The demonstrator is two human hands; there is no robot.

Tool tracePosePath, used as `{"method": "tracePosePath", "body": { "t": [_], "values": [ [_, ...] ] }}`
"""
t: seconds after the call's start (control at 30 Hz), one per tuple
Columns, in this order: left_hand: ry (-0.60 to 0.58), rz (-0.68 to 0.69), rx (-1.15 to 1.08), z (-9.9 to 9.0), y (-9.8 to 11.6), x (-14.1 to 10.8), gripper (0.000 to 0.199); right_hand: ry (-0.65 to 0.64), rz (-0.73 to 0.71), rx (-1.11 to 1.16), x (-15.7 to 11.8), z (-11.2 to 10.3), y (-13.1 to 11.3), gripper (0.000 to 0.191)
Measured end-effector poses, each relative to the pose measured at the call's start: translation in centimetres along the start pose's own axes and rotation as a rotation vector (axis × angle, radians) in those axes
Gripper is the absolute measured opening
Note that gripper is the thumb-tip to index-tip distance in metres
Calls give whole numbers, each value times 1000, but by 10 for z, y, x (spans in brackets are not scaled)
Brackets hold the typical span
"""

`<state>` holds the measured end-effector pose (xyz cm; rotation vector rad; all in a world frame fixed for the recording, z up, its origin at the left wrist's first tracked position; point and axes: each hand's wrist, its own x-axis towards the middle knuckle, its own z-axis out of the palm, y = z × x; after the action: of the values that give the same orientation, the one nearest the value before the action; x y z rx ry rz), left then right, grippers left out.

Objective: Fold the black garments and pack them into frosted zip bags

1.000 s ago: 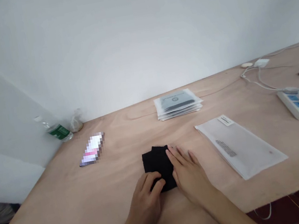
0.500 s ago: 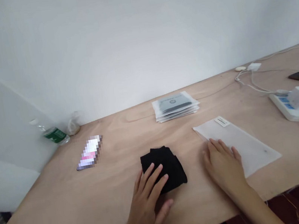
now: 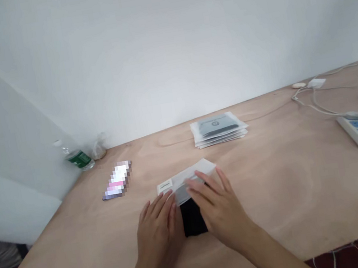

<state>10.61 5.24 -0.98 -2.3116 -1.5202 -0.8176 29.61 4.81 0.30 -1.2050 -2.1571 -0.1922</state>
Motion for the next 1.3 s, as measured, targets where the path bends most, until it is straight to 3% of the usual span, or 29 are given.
{"method": "tracePosePath", "body": {
  "t": [0.07,0.1,0.2,0.3,0.43,0.57,0.63,0.77,0.93,1.0,1.2,1.3],
  "values": [
    [-14,-39,-12,8,-10,-6,35,107,262,39,-3,3,6,33],
    [-16,-63,-26,11,-13,-8,40,97,407,47,-4,5,10,33],
    [0,-177,-73,17,-20,-12,50,-148,656,50,-6,16,21,43],
    [12,-262,-103,18,-20,-12,55,-276,646,111,-3,26,28,40],
    [46,-305,-119,19,-21,-12,58,-287,622,304,-1,30,28,34],
    [61,-328,-129,19,-23,-12,56,-292,690,681,-4,23,21,28],
    [64,-326,-138,19,-22,-12,55,-291,757,929,-6,17,16,34],
    [30,-305,-162,20,-21,-11,53,-239,920,1282,-2,4,4,64],
    [8,-221,-197,23,-18,-12,53,-274,1115,1522,15,5,1,32],
    [-3,-172,-232,22,-16,-13,57,-227,1220,1569,21,11,2,28],
    [21,-100,-260,24,-6,-13,65,182,1343,1559,29,34,-11,39],
    [29,-39,-215,26,-3,-14,67,226,1442,1689,31,39,-28,40]
  ]
}}
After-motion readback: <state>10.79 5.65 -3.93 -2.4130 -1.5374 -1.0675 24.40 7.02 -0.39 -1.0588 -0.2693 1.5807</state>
